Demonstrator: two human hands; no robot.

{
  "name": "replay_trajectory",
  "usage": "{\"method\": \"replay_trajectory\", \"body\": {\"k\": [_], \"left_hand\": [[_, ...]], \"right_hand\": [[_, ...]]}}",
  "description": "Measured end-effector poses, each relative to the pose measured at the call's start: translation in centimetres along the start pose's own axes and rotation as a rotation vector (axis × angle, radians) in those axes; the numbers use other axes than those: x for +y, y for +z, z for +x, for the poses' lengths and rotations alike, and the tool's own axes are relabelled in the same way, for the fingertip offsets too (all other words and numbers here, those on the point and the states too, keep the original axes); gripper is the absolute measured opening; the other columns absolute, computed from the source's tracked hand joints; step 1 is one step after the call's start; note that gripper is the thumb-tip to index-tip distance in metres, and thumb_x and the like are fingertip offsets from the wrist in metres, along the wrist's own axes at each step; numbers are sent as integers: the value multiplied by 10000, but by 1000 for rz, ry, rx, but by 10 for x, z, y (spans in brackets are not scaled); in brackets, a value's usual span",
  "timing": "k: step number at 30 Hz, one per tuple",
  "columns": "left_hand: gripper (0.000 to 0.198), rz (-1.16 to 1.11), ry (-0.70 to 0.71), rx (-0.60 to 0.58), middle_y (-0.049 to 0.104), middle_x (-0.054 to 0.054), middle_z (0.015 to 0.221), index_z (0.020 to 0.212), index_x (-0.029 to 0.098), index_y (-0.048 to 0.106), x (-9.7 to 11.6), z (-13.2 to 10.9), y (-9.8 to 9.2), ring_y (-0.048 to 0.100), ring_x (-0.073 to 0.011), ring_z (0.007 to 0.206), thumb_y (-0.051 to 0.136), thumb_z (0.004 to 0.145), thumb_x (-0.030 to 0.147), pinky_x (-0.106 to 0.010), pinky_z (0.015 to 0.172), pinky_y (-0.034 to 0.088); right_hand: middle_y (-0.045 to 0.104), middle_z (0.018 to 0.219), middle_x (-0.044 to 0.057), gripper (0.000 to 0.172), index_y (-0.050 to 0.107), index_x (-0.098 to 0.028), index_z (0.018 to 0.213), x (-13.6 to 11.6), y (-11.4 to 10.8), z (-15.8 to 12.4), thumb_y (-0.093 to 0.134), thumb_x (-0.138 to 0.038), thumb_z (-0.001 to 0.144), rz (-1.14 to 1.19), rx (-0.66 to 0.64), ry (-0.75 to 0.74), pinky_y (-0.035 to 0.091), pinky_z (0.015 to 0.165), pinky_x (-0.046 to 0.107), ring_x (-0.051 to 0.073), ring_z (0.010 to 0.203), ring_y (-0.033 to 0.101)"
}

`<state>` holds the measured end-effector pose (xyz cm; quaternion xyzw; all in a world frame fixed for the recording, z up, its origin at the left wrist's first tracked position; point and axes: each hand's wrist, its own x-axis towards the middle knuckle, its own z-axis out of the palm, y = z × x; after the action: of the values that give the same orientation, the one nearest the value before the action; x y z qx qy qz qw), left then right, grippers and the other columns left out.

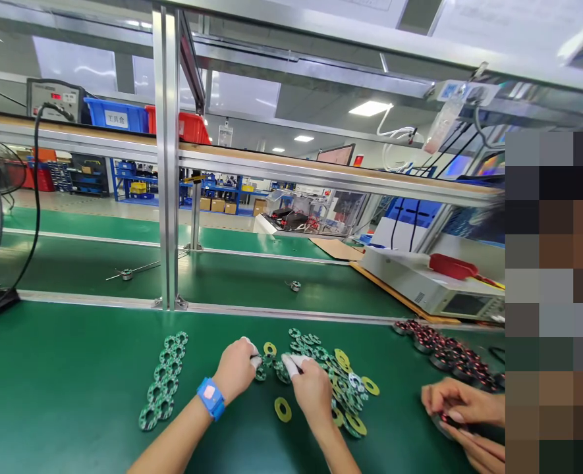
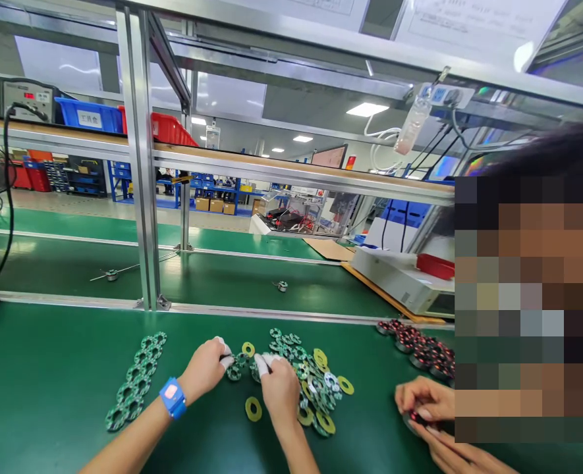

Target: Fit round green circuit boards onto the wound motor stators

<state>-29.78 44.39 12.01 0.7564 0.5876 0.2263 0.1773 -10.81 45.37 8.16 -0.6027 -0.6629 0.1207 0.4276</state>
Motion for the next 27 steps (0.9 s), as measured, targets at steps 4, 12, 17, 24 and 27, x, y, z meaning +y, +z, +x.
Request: {"method": "replay_trajectory", "body": {"k": [4,12,17,24,27], "left_hand": [[194,2,36,-27,626,-58,816,780,171,686,2,-1,3,571,-182,792,498,816,204,-257,700,388],[230,52,-48,-22,626,-112,868,796,135,676,11,-2,26,588,-212,806,450,825,164,-292,712,415],[331,91,-71,21,615,-106,1015,1068,167,611,-17,5,1,552,-230,974,591,777,324,-284,824,413],[125,197,-409,180,580,-171,1017,831,95,601,-112,-2,-69,430,-373,1097,622,723,155,-473,885,350],[90,121,-452,165,586,-88,964,762,121,572,-128,-2,-68,479,-278,1041,640,706,142,-453,883,365]], "right_hand": [[689,904,131,337,733,-185,885,1,0,2,521,-422,774,-68,-33,-64,466,789,404,286,871,611],[679,776,96,251,741,-206,762,-5,10,-7,529,-340,784,-212,-62,-108,476,694,352,249,763,608],[660,924,166,330,705,-156,970,3,2,-6,538,-365,778,-323,-16,-74,476,683,432,333,871,586],[629,1147,39,298,646,-270,1085,-24,27,-31,577,-293,796,-253,-230,-418,347,1014,393,233,1133,492],[622,1173,40,334,644,-288,1084,-27,42,-35,546,-148,797,-234,-328,-504,277,1045,470,256,1191,449]]}}
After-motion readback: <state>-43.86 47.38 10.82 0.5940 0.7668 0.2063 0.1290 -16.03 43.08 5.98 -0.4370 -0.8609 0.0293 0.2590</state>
